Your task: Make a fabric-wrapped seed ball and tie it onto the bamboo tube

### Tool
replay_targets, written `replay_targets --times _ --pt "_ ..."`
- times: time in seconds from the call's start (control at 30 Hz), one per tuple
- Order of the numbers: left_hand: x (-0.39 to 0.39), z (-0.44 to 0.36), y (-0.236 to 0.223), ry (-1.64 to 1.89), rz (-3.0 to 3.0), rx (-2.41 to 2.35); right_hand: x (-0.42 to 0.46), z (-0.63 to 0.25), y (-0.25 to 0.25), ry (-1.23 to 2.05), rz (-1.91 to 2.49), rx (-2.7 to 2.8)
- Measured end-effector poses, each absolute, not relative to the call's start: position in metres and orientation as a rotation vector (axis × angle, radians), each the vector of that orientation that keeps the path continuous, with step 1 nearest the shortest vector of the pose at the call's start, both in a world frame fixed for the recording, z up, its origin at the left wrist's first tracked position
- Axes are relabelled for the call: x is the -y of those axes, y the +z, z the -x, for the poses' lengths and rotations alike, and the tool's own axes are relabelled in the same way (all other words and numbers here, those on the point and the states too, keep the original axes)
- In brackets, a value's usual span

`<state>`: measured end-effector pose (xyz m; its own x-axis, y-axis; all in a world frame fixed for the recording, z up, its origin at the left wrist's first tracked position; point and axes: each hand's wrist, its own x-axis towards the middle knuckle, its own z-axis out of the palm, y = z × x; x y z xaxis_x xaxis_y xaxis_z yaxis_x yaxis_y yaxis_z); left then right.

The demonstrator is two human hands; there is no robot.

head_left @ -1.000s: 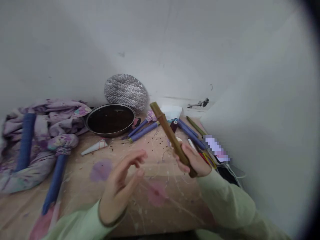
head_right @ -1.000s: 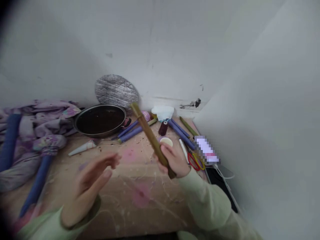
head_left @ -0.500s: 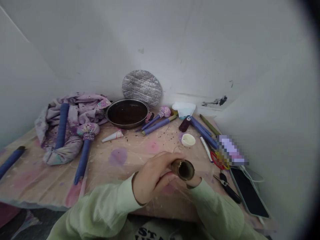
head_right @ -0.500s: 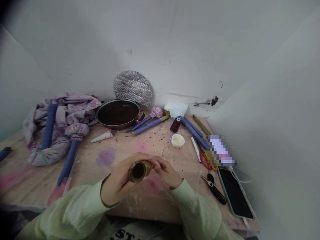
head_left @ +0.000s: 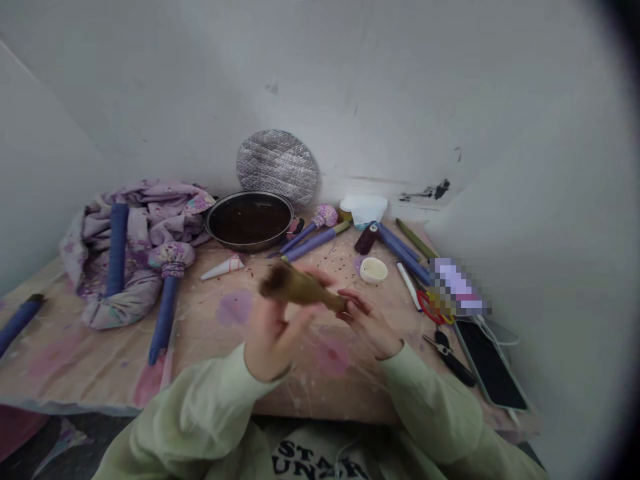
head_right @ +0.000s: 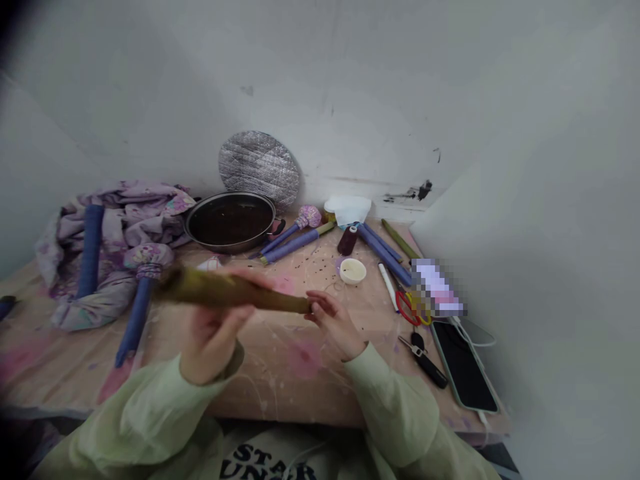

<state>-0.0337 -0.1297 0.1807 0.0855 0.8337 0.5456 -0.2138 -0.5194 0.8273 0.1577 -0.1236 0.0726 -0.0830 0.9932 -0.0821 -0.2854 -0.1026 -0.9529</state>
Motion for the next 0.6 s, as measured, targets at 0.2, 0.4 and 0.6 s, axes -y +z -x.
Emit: replay_targets --times 0.2,0.4,0.6 --pt "0.065 0.048 0.156 1.572 -0.536 -0.784 0.134 -0.16 0.109 1.22 0.854 0.97" --pt "0.042 0.041 0.117 1.147 -0.139 -0.837 0.144 -0.145 0.143 0.795 0.884 1.311" --pt "0.05 0.021 0.099 0.942 -0.112 -0.793 0.144 -0.127 0.156 0.558 0.831 1.425"
